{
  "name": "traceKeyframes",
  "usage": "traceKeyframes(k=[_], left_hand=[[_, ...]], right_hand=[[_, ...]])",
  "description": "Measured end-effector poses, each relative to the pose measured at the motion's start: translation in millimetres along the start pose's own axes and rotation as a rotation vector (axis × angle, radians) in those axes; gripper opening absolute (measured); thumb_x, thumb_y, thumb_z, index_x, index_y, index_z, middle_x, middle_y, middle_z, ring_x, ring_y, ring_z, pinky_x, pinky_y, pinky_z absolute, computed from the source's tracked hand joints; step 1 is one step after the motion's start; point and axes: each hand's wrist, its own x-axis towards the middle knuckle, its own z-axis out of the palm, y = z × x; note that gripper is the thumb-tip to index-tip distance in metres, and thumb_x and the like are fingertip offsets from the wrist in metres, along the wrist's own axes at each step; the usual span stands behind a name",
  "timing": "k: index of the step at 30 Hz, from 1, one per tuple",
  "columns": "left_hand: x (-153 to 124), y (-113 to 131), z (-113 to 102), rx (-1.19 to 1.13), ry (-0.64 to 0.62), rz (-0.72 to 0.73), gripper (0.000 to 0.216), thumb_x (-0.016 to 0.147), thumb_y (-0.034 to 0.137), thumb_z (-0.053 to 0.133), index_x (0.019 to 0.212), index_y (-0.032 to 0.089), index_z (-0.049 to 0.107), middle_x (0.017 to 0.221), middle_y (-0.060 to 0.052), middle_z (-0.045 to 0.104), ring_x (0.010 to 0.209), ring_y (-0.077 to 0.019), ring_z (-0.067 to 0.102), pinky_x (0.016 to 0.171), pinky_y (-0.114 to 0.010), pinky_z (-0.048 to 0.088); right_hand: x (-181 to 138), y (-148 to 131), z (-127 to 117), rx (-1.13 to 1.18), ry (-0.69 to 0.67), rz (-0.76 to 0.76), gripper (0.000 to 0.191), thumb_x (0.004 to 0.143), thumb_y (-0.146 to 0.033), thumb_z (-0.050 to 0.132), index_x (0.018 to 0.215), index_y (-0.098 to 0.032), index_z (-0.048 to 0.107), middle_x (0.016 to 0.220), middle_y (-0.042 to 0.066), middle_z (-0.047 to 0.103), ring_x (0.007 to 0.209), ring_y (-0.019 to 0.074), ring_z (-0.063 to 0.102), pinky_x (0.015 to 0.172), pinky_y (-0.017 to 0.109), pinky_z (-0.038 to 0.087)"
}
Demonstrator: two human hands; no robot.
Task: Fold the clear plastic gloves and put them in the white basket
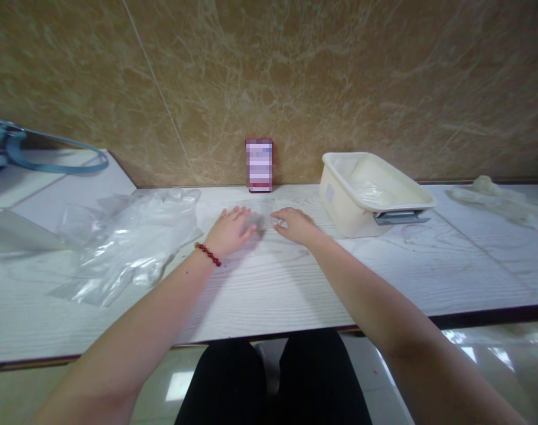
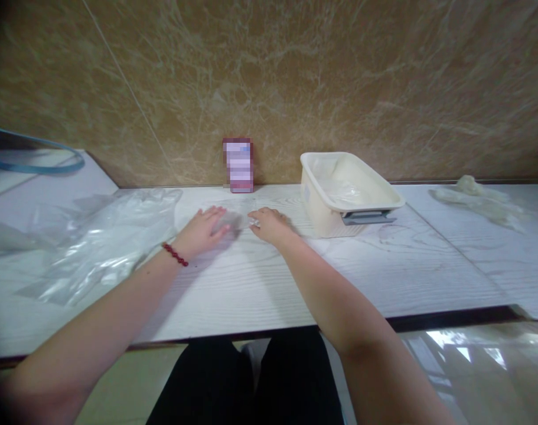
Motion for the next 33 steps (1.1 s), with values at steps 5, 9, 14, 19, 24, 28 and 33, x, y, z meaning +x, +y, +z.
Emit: traceKeyframes(k=[5, 9, 14, 19, 24, 28, 33], left_hand=[[-5, 19, 9, 0.004, -0.17, 0.152, 0.054, 0.083, 0.046, 0.028, 0.125, 0.014, 0.038, 0.135, -0.011, 0.034, 0.124, -0.0232, 0.028, 0.1, -0.041, 0.022], [-6, 17, 14, 0.004, -0.153, 0.138, 0.052, 0.083, 0.043, 0.027, 0.125, 0.014, 0.038, 0.135, -0.01, 0.034, 0.125, -0.0224, 0.028, 0.101, -0.04, 0.022], [-7, 16, 12, 0.013, -0.094, 0.124, 0.054, 0.081, 0.045, 0.03, 0.126, 0.014, 0.036, 0.134, -0.009, 0.036, 0.124, -0.0224, 0.029, 0.1, -0.037, 0.024], [0, 22, 10, 0.056, -0.025, 0.041, 0.053, 0.08, 0.041, 0.035, 0.125, 0.014, 0.037, 0.131, -0.011, 0.039, 0.122, -0.0246, 0.031, 0.097, -0.039, 0.027], [12, 29, 7, 0.099, -0.042, 0.063, 0.052, 0.075, 0.033, 0.042, 0.124, 0.014, 0.039, 0.127, -0.012, 0.044, 0.121, -0.0234, 0.033, 0.101, -0.04, 0.021], [20, 33, 7, 0.09, -0.055, 0.063, 0.048, 0.075, 0.02, 0.04, 0.122, 0.011, 0.04, 0.125, -0.014, 0.046, 0.117, -0.0227, 0.039, 0.098, -0.038, 0.027], [27, 34, -21, -0.264, -0.071, -0.068, 0.036, 0.079, 0.019, 0.034, 0.109, 0.015, 0.054, 0.108, -0.009, 0.06, 0.102, -0.0216, 0.053, 0.089, -0.034, 0.038]], right_hand=[[3, 10, -4, 0.075, 0.035, -0.154, 0.021, 0.074, -0.024, 0.054, 0.093, -0.02, 0.062, 0.105, 0.005, 0.053, 0.095, 0.0129, 0.05, 0.085, 0.024, 0.037], [6, 10, -6, 0.021, -0.027, -0.102, 0.021, 0.077, -0.025, 0.05, 0.091, -0.021, 0.064, 0.104, 0.005, 0.054, 0.094, 0.0143, 0.051, 0.084, 0.025, 0.037], [8, 5, -8, -0.031, -0.083, -0.1, 0.023, 0.08, -0.025, 0.046, 0.093, -0.019, 0.064, 0.102, 0.007, 0.056, 0.096, 0.0151, 0.05, 0.084, 0.024, 0.036], [5, 1, -8, -0.074, -0.037, -0.128, 0.022, 0.081, -0.022, 0.043, 0.091, -0.018, 0.062, 0.101, 0.006, 0.055, 0.094, 0.0145, 0.049, 0.082, 0.024, 0.036], [2, 1, -8, -0.038, 0.032, -0.134, 0.018, 0.076, -0.018, 0.045, 0.088, -0.016, 0.058, 0.096, 0.007, 0.056, 0.091, 0.0148, 0.049, 0.081, 0.025, 0.036], [4, 5, -6, 0.071, 0.133, -0.154, 0.016, 0.072, -0.017, 0.046, 0.082, -0.015, 0.057, 0.091, 0.007, 0.057, 0.09, 0.0151, 0.049, 0.083, 0.026, 0.035], [8, 7, -13, 0.4, 0.304, -0.038, 0.027, 0.081, -0.028, 0.037, 0.096, -0.014, 0.053, 0.103, 0.008, 0.056, 0.1, 0.0134, 0.047, 0.086, 0.024, 0.033]])
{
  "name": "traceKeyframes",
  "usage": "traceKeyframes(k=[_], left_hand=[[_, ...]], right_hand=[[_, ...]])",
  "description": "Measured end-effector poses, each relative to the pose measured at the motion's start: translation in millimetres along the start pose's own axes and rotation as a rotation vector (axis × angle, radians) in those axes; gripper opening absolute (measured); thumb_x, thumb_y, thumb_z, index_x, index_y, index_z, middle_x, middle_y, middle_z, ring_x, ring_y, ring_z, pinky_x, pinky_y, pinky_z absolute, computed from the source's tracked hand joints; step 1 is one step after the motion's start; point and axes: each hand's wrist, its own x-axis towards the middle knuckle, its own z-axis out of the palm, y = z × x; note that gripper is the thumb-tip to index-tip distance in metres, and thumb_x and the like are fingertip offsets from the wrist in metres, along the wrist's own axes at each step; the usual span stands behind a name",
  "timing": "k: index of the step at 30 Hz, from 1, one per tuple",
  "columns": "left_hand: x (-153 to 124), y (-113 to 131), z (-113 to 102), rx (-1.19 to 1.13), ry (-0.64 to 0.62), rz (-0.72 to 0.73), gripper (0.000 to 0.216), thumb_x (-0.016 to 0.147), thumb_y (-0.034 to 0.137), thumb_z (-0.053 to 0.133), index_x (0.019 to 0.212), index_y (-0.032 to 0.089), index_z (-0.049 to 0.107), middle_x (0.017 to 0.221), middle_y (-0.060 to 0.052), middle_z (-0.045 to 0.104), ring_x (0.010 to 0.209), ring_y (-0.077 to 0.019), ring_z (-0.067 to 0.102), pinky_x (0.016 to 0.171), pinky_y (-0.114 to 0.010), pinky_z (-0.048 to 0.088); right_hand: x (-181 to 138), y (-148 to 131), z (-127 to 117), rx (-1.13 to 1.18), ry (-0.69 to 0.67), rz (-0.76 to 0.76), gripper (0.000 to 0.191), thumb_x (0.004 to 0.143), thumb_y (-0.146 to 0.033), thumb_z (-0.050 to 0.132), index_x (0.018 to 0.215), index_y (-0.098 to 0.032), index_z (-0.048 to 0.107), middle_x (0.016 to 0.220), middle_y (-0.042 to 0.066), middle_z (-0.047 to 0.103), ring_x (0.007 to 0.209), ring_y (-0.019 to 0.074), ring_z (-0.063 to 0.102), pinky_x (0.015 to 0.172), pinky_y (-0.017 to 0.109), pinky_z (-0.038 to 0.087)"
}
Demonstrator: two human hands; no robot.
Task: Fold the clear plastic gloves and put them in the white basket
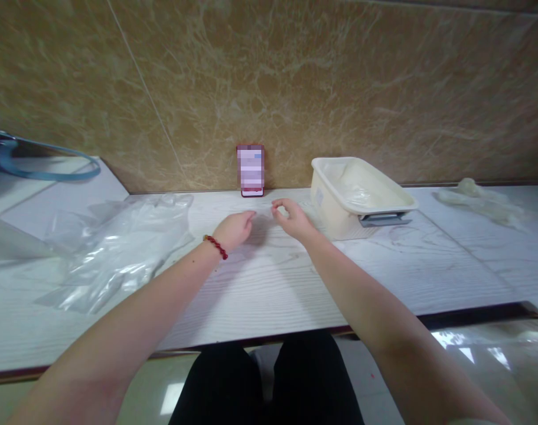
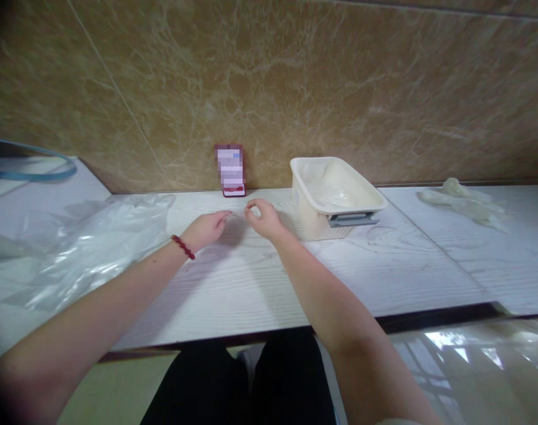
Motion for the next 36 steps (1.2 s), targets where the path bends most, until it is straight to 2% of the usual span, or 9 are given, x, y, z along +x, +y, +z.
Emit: traceKeyframes(k=[3, 5, 7, 12, 17, 20, 24, 30, 36], left_hand=[[-5, 5, -33, -0.576, -0.115, -0.195, 0.037, 0.082, 0.028, 0.033, 0.106, 0.012, 0.055, 0.102, -0.01, 0.062, 0.097, -0.0213, 0.056, 0.082, -0.034, 0.045], [-12, 4, -51, -0.893, -0.231, -0.26, 0.038, 0.083, 0.027, 0.032, 0.111, 0.011, 0.052, 0.103, -0.011, 0.061, 0.097, -0.0209, 0.057, 0.079, -0.036, 0.047], [-20, -1, -58, -1.04, -0.255, -0.32, 0.037, 0.083, 0.026, 0.032, 0.112, 0.012, 0.051, 0.104, -0.012, 0.061, 0.097, -0.0208, 0.056, 0.08, -0.036, 0.048], [-33, -25, -42, -1.267, -0.27, -0.448, 0.035, 0.083, 0.024, 0.031, 0.106, 0.01, 0.054, 0.1, -0.012, 0.062, 0.095, -0.0203, 0.057, 0.082, -0.034, 0.047], [-39, -40, -24, -1.537, -0.4, -0.572, 0.034, 0.084, 0.017, 0.028, 0.103, 0.006, 0.054, 0.085, -0.012, 0.066, 0.082, -0.0202, 0.062, 0.073, -0.032, 0.05], [-39, -42, -20, -1.693, -0.439, -0.626, 0.035, 0.085, 0.014, 0.025, 0.104, 0.004, 0.052, 0.081, -0.013, 0.065, 0.078, -0.0212, 0.063, 0.069, -0.033, 0.051], [-40, -45, -17, -1.812, -0.448, -0.618, 0.034, 0.084, 0.013, 0.028, 0.112, 0.007, 0.047, 0.087, -0.013, 0.064, 0.081, -0.0224, 0.063, 0.069, -0.036, 0.051], [-47, -41, -22, -1.885, -0.353, -0.367, 0.044, 0.082, 0.014, 0.037, 0.125, 0.025, 0.036, 0.105, -0.01, 0.058, 0.091, -0.024, 0.06, 0.076, -0.045, 0.047], [-50, -33, -23, -1.86, -0.425, -0.425, 0.047, 0.081, 0.014, 0.038, 0.125, 0.029, 0.036, 0.111, -0.011, 0.055, 0.097, -0.026, 0.057, 0.075, -0.047, 0.047]], right_hand=[[1, -8, -12, 0.211, 0.025, 0.234, 0.046, 0.088, -0.041, 0.015, 0.116, -0.018, 0.042, 0.116, 0.007, 0.05, 0.104, 0.0129, 0.047, 0.083, 0.025, 0.037], [0, -17, -22, 0.331, -0.125, 0.328, 0.055, 0.087, -0.047, 0.006, 0.12, -0.019, 0.039, 0.113, 0.008, 0.053, 0.1, 0.0147, 0.051, 0.079, 0.028, 0.04], [-5, -27, -28, 0.432, -0.325, 0.37, 0.06, 0.085, -0.052, 0.008, 0.117, -0.016, 0.044, 0.103, 0.011, 0.058, 0.094, 0.0177, 0.055, 0.075, 0.031, 0.043], [-17, -46, -22, 0.825, -0.581, 0.5, 0.055, 0.085, -0.053, 0.019, 0.105, -0.015, 0.053, 0.095, 0.01, 0.062, 0.087, 0.0178, 0.059, 0.071, 0.032, 0.047], [-20, -41, 1, 1.08, -0.642, 0.721, 0.017, 0.083, -0.025, 0.046, 0.091, -0.015, 0.056, 0.093, 0.005, 0.063, 0.076, 0.0099, 0.061, 0.067, 0.022, 0.049], [-20, -35, 12, 1.117, -0.655, 0.806, 0.01, 0.081, -0.017, 0.049, 0.082, -0.013, 0.058, 0.08, 0.003, 0.064, 0.065, 0.0079, 0.06, 0.056, 0.018, 0.049], [-22, -32, 20, 1.155, -0.649, 0.805, 0.011, 0.081, -0.017, 0.049, 0.082, -0.012, 0.059, 0.072, 0.003, 0.064, 0.059, 0.0069, 0.059, 0.053, 0.017, 0.049], [-22, -34, 17, 1.279, -0.652, 0.588, 0.019, 0.079, -0.018, 0.052, 0.097, -0.017, 0.056, 0.085, 0.003, 0.065, 0.066, 0.0082, 0.061, 0.053, 0.016, 0.048], [-19, -31, 19, 1.251, -0.465, 0.539, 0.018, 0.076, -0.017, 0.056, 0.094, -0.018, 0.054, 0.087, 0.003, 0.064, 0.064, 0.0071, 0.06, 0.056, 0.018, 0.049]])
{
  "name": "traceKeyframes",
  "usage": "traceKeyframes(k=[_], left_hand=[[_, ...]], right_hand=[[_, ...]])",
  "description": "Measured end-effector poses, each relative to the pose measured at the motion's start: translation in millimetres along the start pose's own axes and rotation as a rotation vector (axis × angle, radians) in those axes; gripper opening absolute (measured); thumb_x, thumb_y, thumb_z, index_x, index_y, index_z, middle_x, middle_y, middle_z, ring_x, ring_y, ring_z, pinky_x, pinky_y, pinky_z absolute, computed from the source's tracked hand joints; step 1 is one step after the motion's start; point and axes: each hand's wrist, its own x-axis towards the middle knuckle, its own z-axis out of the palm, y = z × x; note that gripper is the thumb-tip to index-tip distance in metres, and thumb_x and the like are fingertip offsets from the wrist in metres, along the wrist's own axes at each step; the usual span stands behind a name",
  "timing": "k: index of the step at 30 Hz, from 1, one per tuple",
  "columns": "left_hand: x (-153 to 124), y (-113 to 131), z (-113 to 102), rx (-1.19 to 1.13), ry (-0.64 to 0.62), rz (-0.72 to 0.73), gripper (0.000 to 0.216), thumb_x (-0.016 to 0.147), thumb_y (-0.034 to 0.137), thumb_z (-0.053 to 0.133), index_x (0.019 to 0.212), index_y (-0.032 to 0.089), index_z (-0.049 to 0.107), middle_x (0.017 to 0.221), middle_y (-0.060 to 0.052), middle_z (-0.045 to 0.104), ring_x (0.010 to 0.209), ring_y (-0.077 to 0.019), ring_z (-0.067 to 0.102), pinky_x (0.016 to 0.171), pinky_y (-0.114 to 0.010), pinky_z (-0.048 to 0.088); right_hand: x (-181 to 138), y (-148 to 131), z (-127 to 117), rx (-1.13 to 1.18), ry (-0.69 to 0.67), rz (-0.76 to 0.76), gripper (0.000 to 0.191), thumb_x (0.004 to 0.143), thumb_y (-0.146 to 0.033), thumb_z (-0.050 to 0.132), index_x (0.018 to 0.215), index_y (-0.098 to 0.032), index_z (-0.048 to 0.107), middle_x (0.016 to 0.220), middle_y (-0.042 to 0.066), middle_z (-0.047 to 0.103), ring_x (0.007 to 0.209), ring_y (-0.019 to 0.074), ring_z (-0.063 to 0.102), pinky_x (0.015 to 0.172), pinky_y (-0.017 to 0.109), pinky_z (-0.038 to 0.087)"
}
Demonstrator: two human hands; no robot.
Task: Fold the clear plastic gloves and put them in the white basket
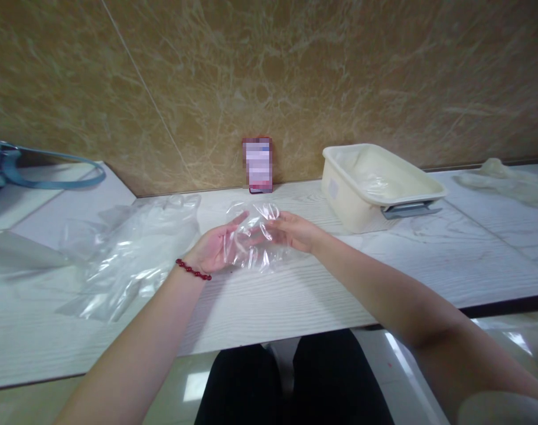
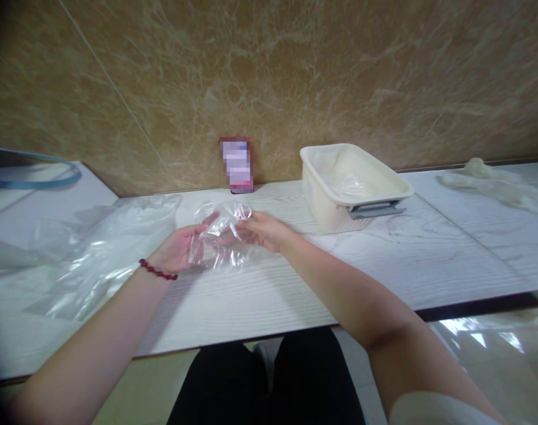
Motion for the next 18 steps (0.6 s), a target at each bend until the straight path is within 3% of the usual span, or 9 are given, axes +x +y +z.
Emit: traceKeyframes(k=[2, 7, 12, 18], left_hand=[[1.1, -1.4, 0.2, -0.005, -0.007, -0.022, 0.046, 0.081, 0.014, 0.037, 0.125, 0.03, 0.036, 0.112, -0.011, 0.055, 0.098, -0.0264, 0.056, 0.075, -0.048, 0.046], [3.3, -1.4, -2.1, -0.012, 0.046, -0.02, 0.044, 0.082, 0.016, 0.037, 0.124, 0.027, 0.036, 0.111, -0.012, 0.055, 0.096, -0.0276, 0.057, 0.074, -0.049, 0.046], [4.3, -2.6, -5.6, -0.016, 0.006, 0.003, 0.049, 0.078, 0.009, 0.038, 0.124, 0.026, 0.036, 0.113, -0.011, 0.054, 0.099, -0.0267, 0.056, 0.077, -0.048, 0.046], [6.4, -6.4, -8.4, 0.029, 0.038, 0.026, 0.068, 0.067, -0.008, 0.032, 0.125, 0.027, 0.033, 0.119, -0.008, 0.051, 0.098, -0.0211, 0.057, 0.079, -0.039, 0.049]], right_hand=[[1.2, 0.3, -2.1, -0.008, 0.029, 0.011, 0.017, 0.075, -0.016, 0.057, 0.091, -0.018, 0.054, 0.083, 0.002, 0.064, 0.061, 0.0065, 0.059, 0.055, 0.017, 0.049], [-1.4, -2.3, -4.2, -0.031, -0.082, 0.074, 0.017, 0.075, -0.017, 0.057, 0.092, -0.017, 0.056, 0.091, 0.004, 0.064, 0.073, 0.0106, 0.062, 0.053, 0.016, 0.049], [0.7, 1.6, -5.4, -0.12, 0.098, 0.105, 0.016, 0.077, -0.012, 0.053, 0.092, -0.019, 0.057, 0.071, -0.001, 0.063, 0.056, 0.0061, 0.058, 0.041, 0.012, 0.042], [1.3, 0.9, -5.9, -0.124, 0.12, 0.082, 0.019, 0.08, -0.013, 0.048, 0.093, -0.021, 0.059, 0.076, 0.0, 0.064, 0.057, 0.0049, 0.056, 0.043, 0.012, 0.042]])
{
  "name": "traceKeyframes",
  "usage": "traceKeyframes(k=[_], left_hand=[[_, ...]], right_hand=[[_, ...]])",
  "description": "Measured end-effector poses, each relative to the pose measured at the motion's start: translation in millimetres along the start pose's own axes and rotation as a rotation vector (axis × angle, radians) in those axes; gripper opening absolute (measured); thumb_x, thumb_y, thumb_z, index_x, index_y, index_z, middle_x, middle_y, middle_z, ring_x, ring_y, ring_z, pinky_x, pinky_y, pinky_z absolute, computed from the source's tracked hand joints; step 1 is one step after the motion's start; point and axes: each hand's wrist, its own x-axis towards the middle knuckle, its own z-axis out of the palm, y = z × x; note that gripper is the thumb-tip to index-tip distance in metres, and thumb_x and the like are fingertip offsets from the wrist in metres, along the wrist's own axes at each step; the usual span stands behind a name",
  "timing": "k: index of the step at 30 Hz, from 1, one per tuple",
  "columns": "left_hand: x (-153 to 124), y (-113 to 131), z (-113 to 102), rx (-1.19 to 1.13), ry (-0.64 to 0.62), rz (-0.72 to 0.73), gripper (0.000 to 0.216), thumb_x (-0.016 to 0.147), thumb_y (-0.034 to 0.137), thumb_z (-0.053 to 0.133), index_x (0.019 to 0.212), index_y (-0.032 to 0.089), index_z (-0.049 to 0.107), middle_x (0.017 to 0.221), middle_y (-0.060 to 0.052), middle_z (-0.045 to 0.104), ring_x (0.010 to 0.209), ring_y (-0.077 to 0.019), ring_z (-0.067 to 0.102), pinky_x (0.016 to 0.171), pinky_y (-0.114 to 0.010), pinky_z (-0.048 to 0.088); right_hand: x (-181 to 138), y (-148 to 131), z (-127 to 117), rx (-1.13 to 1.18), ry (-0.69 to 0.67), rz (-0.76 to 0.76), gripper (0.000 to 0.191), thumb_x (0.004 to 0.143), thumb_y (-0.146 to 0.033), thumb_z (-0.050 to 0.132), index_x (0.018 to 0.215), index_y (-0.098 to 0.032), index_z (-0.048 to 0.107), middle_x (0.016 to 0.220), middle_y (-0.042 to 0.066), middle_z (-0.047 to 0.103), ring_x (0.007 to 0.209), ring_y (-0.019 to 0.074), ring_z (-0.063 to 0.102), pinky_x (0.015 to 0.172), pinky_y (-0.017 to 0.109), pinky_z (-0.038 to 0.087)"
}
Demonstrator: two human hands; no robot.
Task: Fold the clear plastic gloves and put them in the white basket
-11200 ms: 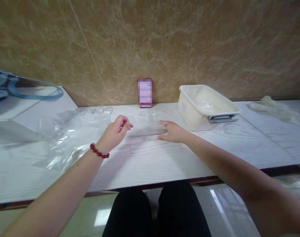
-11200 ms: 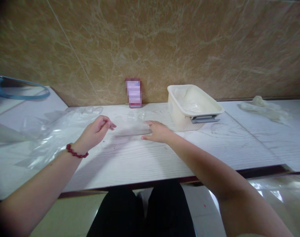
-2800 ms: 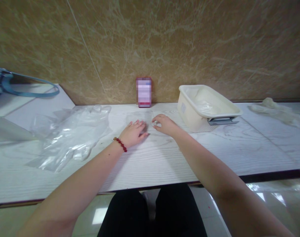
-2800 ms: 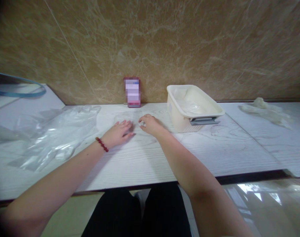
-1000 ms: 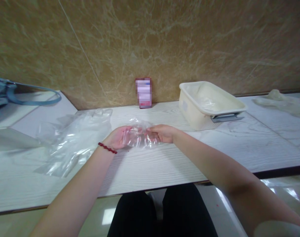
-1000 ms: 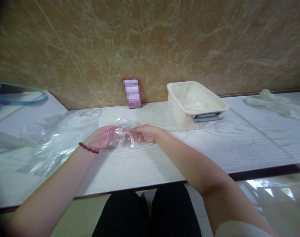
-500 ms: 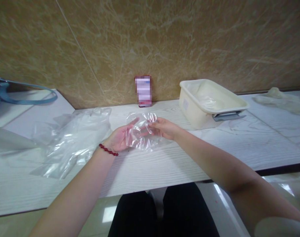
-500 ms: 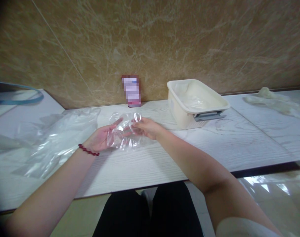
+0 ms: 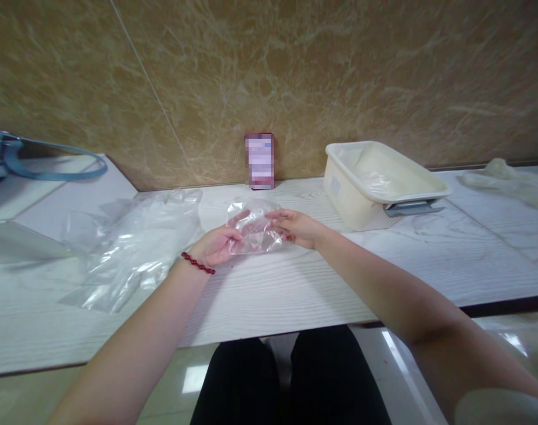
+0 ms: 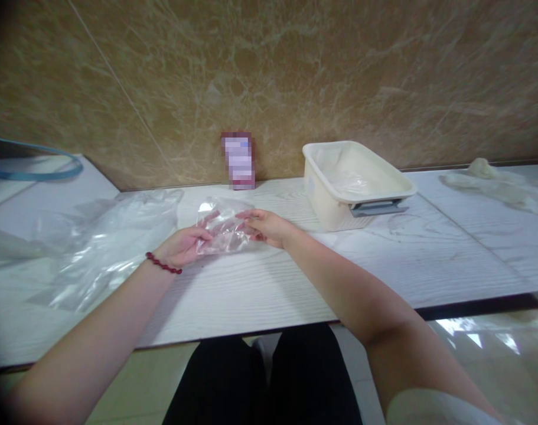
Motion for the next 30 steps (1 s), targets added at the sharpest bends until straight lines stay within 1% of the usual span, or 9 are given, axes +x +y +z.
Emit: traceKeyframes(k=[5, 9, 13, 15, 17, 20, 23, 26, 30], left_hand=[[5, 0, -4, 0.013, 0.084, 0.057, 0.059, 0.071, -0.007, 0.034, 0.122, 0.024, 0.036, 0.112, -0.009, 0.056, 0.089, -0.0182, 0.061, 0.074, -0.032, 0.052], [6, -1, -3, 0.0, 0.096, 0.108, 0.048, 0.073, -0.004, 0.036, 0.116, 0.018, 0.041, 0.105, -0.01, 0.059, 0.091, -0.0208, 0.06, 0.077, -0.034, 0.051], [7, -1, -1, -0.027, 0.116, 0.119, 0.037, 0.074, -0.002, 0.037, 0.106, 0.013, 0.047, 0.092, -0.01, 0.063, 0.084, -0.019, 0.062, 0.073, -0.029, 0.051], [7, -1, 0, -0.043, 0.139, 0.114, 0.034, 0.074, -0.002, 0.037, 0.103, 0.012, 0.049, 0.087, -0.01, 0.064, 0.081, -0.018, 0.063, 0.071, -0.027, 0.052], [8, -2, 0, -0.049, 0.162, 0.11, 0.035, 0.073, -0.003, 0.037, 0.103, 0.012, 0.049, 0.085, -0.009, 0.064, 0.078, -0.0176, 0.063, 0.069, -0.027, 0.052], [8, -2, 1, -0.041, 0.198, 0.096, 0.039, 0.073, -0.003, 0.037, 0.107, 0.013, 0.048, 0.084, -0.009, 0.064, 0.074, -0.0167, 0.063, 0.065, -0.026, 0.052], [7, -3, 3, -0.028, 0.21, 0.078, 0.043, 0.073, -0.003, 0.036, 0.112, 0.013, 0.046, 0.085, -0.009, 0.064, 0.074, -0.0165, 0.063, 0.064, -0.026, 0.052], [6, -4, 7, -0.006, 0.215, 0.038, 0.047, 0.073, -0.003, 0.035, 0.117, 0.012, 0.043, 0.085, -0.009, 0.064, 0.073, -0.017, 0.064, 0.066, -0.028, 0.052], [5, -5, 10, 0.014, 0.197, 0.019, 0.049, 0.072, -0.003, 0.034, 0.119, 0.01, 0.041, 0.086, -0.011, 0.065, 0.073, -0.0179, 0.064, 0.067, -0.03, 0.052]], right_hand=[[1, -1, 0, 0.058, -0.07, 0.037, 0.02, 0.081, -0.008, 0.043, 0.09, -0.019, 0.056, 0.072, -0.001, 0.063, 0.057, 0.0065, 0.059, 0.049, 0.016, 0.049], [4, -1, 0, 0.08, -0.098, 0.03, 0.014, 0.082, -0.01, 0.04, 0.086, -0.018, 0.051, 0.075, 0.002, 0.064, 0.061, 0.0087, 0.062, 0.044, 0.013, 0.046], [3, -4, 1, 0.123, -0.078, 0.01, 0.015, 0.08, -0.01, 0.039, 0.087, -0.019, 0.049, 0.073, 0.001, 0.063, 0.06, 0.0087, 0.062, 0.043, 0.013, 0.046], [0, -7, 1, 0.151, -0.116, 0.019, 0.017, 0.079, -0.011, 0.038, 0.09, -0.019, 0.047, 0.074, 0.001, 0.063, 0.063, 0.0105, 0.063, 0.047, 0.016, 0.048], [-4, -10, 0, 0.177, -0.158, 0.032, 0.019, 0.079, -0.015, 0.037, 0.095, -0.021, 0.046, 0.078, 0.002, 0.062, 0.067, 0.0128, 0.063, 0.053, 0.022, 0.05], [-9, -12, -1, 0.157, -0.173, 0.03, 0.024, 0.077, -0.022, 0.043, 0.101, -0.024, 0.046, 0.083, 0.002, 0.06, 0.069, 0.0142, 0.061, 0.061, 0.03, 0.051], [-11, -9, 2, 0.041, -0.185, -0.041, 0.034, 0.069, -0.02, 0.058, 0.101, -0.025, 0.049, 0.091, 0.001, 0.059, 0.075, 0.0134, 0.059, 0.065, 0.029, 0.05], [-9, -3, 6, -0.089, -0.115, -0.137, 0.036, 0.061, -0.02, 0.067, 0.094, -0.023, 0.053, 0.086, 0.0, 0.06, 0.073, 0.0109, 0.057, 0.063, 0.024, 0.048], [1, 5, 7, -0.188, 0.032, -0.198, 0.023, 0.061, -0.026, 0.068, 0.08, -0.016, 0.059, 0.074, 0.001, 0.061, 0.067, 0.0096, 0.055, 0.061, 0.022, 0.047]])
